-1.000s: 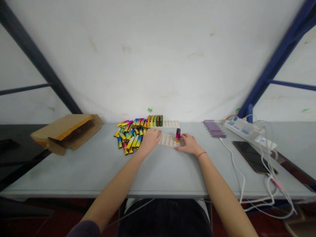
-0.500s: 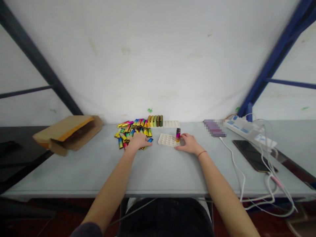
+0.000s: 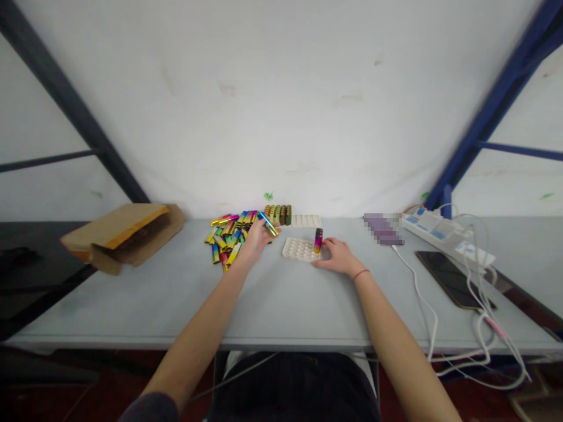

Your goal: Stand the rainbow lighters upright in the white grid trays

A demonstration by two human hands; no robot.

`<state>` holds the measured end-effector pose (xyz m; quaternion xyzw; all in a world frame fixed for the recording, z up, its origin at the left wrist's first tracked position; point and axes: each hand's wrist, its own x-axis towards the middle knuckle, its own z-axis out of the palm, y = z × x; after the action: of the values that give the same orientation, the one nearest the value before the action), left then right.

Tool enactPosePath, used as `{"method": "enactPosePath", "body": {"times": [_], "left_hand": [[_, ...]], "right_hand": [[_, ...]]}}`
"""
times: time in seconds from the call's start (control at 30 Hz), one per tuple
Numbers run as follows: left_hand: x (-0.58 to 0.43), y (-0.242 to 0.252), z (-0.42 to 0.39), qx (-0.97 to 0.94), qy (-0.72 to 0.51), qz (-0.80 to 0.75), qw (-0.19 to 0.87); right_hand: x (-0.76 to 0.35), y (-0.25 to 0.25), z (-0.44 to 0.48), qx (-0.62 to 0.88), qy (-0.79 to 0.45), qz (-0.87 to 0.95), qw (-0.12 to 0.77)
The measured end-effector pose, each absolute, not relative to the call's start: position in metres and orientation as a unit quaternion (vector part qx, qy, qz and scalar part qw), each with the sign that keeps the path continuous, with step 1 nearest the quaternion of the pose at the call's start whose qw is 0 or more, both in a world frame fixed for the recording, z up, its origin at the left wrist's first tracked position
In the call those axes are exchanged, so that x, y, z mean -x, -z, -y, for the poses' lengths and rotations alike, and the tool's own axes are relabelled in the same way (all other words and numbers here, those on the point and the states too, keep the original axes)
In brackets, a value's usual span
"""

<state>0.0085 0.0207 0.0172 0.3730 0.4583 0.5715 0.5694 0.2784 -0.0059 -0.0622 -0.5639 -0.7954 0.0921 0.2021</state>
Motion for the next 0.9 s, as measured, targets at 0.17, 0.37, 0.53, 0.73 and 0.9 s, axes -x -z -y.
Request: {"method": "enactPosePath", "body": {"times": [0.17, 0.37, 0.53, 0.73, 0.9], "left_hand": [[-0.016, -0.021, -0.01, -0.314, -0.565, -0.394, 0.654], [-0.026, -0.009, -0.008, -0.305, -0.592, -0.388, 0.637], [-0.031, -0.008, -0.002, -0.305, -0.546, -0.402, 0.669], [-0.031, -0.004, 0.001, -0.313, -0.521, -0.429, 0.668], [-0.033, 0.001, -0.003, -0.305, -0.552, -0.438, 0.64]], "right_hand": [[-0.278, 0.06, 0.007, 0.56, -0.087, 0.798, 0.204], [-0.277, 0.058, 0.008, 0.567, -0.096, 0.793, 0.201], [-0.278, 0.06, 0.007, 0.561, -0.099, 0.797, 0.201], [-0.28, 0.063, 0.005, 0.554, -0.091, 0.801, 0.206], [-0.283, 0.066, 0.002, 0.547, -0.09, 0.806, 0.209]]}}
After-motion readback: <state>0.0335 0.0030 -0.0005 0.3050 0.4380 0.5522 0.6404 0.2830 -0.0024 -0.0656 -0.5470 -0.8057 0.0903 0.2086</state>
